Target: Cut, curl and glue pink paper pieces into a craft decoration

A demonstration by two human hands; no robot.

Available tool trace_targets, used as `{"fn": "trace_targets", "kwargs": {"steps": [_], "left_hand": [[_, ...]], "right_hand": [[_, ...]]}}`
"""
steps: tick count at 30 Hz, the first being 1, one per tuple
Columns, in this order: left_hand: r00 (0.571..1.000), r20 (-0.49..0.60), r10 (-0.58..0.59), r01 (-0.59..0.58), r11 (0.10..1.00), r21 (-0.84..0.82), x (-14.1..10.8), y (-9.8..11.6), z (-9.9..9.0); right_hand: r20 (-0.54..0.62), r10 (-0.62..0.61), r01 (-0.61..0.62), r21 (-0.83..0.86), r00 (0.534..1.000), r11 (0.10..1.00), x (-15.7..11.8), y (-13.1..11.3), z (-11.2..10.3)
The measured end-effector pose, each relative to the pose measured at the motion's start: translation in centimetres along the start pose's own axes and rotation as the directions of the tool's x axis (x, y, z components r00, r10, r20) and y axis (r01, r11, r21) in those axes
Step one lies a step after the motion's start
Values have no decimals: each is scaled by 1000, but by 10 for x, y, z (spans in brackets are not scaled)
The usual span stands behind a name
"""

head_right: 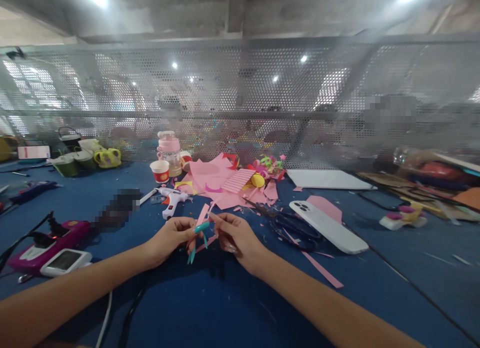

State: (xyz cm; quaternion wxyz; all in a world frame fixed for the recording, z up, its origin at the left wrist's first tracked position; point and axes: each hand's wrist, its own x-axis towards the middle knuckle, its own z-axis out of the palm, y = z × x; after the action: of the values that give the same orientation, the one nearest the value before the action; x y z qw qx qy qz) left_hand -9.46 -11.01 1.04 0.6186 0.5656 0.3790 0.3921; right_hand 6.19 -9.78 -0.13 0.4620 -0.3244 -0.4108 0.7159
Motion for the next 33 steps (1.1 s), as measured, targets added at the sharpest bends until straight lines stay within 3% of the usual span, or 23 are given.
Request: {"fn": "trace_targets", "kwargs": {"steps": [6, 12, 17, 20, 27, 33], "left_hand": [[1000, 2, -13, 13, 1000, -11, 1, 0, -1], [1000, 22, -17, 15, 998, 61, 0, -2, -1], [995, 99, -20, -3, 973, 230, 1, -4, -1], [992, 124, -38, 2, 960, 278, 2, -5, 0], [989, 114, -93, 60, 962, 267, 1, -6, 3], [996, 50, -76, 57, 948, 314, -2, -3, 10]], "right_hand": [[-103, -24, 34, 101, 994, 994, 1, -1, -4], [-139, -188, 142, -287, 972, 947, -3, 3, 1], [-166, -267, 177, -419, 949, 891, -6, 2, 6], [-154, -329, 205, -524, 932, 827, -9, 0, 8], [-133, -285, 145, -620, 949, 771, -11, -13, 7], [41, -429, 323, -724, 902, 609, -8, -19, 2]]}}
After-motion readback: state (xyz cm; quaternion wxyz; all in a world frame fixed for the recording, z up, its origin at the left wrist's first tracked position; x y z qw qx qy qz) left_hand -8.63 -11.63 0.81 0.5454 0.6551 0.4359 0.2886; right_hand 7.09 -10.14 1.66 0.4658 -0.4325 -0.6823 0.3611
